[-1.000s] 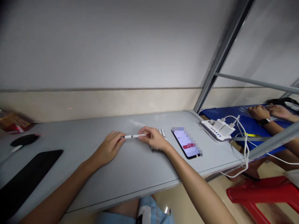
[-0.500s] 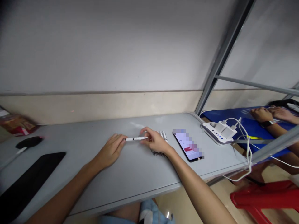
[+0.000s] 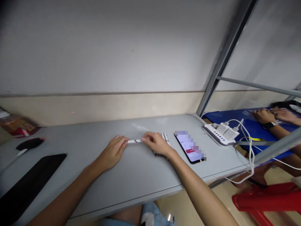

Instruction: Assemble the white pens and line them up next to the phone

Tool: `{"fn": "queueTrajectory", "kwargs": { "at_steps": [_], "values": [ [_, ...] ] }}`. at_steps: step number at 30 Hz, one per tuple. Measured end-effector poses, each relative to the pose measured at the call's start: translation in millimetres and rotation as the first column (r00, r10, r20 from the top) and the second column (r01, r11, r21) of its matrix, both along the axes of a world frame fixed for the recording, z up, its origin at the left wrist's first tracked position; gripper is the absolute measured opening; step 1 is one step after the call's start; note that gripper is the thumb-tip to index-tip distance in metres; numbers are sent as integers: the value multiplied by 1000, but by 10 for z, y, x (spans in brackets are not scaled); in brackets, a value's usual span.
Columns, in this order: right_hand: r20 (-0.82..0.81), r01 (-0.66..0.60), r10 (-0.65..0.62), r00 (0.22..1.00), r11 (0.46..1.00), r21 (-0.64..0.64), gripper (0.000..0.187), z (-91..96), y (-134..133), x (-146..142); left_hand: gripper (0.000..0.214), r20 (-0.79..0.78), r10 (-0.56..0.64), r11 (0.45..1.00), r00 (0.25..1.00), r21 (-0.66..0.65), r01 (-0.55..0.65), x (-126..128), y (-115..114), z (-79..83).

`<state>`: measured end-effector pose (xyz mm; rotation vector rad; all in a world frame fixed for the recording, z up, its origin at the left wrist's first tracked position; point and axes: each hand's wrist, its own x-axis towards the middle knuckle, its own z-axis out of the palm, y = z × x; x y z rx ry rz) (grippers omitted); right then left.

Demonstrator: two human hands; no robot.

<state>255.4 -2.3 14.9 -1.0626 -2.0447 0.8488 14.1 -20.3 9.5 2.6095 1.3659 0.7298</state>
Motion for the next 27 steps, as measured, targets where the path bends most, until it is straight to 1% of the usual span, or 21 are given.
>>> {"fn": "queueTrajectory", "kwargs": {
  "at_steps": [1, 2, 3, 5, 6, 7, 9, 11, 13, 15, 17, 18, 19, 20, 22, 23, 24, 25, 26, 27],
  "values": [
    [-15, -18, 18, 1000, 999, 44, 31, 7, -7, -2, 28, 8, 10, 1000, 1000, -1, -10, -3, 5, -4],
    [-17, -36, 38, 999, 995, 89, 36, 14, -15, -6, 28, 17, 17, 1000, 1000, -9, -16, -8, 11, -10],
    [-4, -50, 51, 999, 990, 128, 36, 19, -24, -11, 28, 27, 19, 1000, 999, -21, -19, -12, 19, -17],
    [62, -44, 33, 998, 982, 186, 22, 20, -40, -28, 28, 42, 12, 999, 999, -50, -10, -21, 36, -40],
    [97, -29, 10, 995, 978, 205, 20, 16, -48, -39, 28, 43, 7, 998, 999, -58, -5, -26, 44, -54],
    [125, -18, -9, 992, 976, 217, 22, 10, -54, -50, 27, 37, 6, 999, 999, -54, -4, -32, 51, -67],
    [155, -19, -13, 988, 978, 208, 26, -9, -62, -73, 25, 1, 24, 1000, 1000, -7, -24, -45, 57, -86],
    [134, -51, 32, 990, 989, 141, 29, -26, -67, -89, 25, -62, 61, 995, 996, 83, -55, -54, 47, -84],
    [47, -80, 80, 996, 997, -1, 33, -38, -65, -98, 27, -112, 102, 979, 988, 185, -80, -49, 24, -59],
    [-105, -120, 102, 989, 976, -181, 36, -42, -56, -109, 28, -118, 113, 965, 987, 249, -81, -24, -3, -21],
    [-300, -151, 55, 952, 939, -308, 34, -38, -36, -126, 27, -73, 91, 968, 993, 242, -71, 12, -24, 14],
    [-404, -152, 3, 915, 929, -338, 31, -34, -22, -136, 25, -41, 73, 975, 996, 214, -63, 30, -31, 27],
    [-509, -150, -56, 859, 923, -355, 28, -30, -4, -143, 24, -9, 55, 983, 998, 178, -52, 43, -36, 38],
    [-611, -157, -113, 783, 915, -371, 25, -26, 18, -144, 23, 20, 40, 989, 999, 141, -42, 49, -38, 46],
    [-785, -258, -208, 583, 869, -422, 22, -23, 66, -125, 26, 62, 19, 996, 998, 83, -24, 42, -35, 53],
    [-837, -334, -251, 487, 831, -444, 22, -22, 90, -102, 27, 77, 22, 997, 997, 66, -27, 29, -31, 54],
    [-863, -410, -283, 419, 788, -458, 22, -22, 111, -74, 28, 94, 33, 998, 995, 57, -39, 12, -24, 54],
    [-882, -464, -299, 365, 763, -451, 21, -21, 129, -43, 29, 103, 53, 997, 993, 47, -58, -6, -16, 54],
    [-894, -495, -303, 331, 751, -438, 20, -19, 141, -11, 30, 112, 75, 996, 991, 43, -80, -24, -7, 53],
    [-903, -508, -299, 309, 751, -422, 21, -15, 149, 17, 30, 116, 93, 994, 989, 40, -99, -39, 2, 51]
  ]
}}
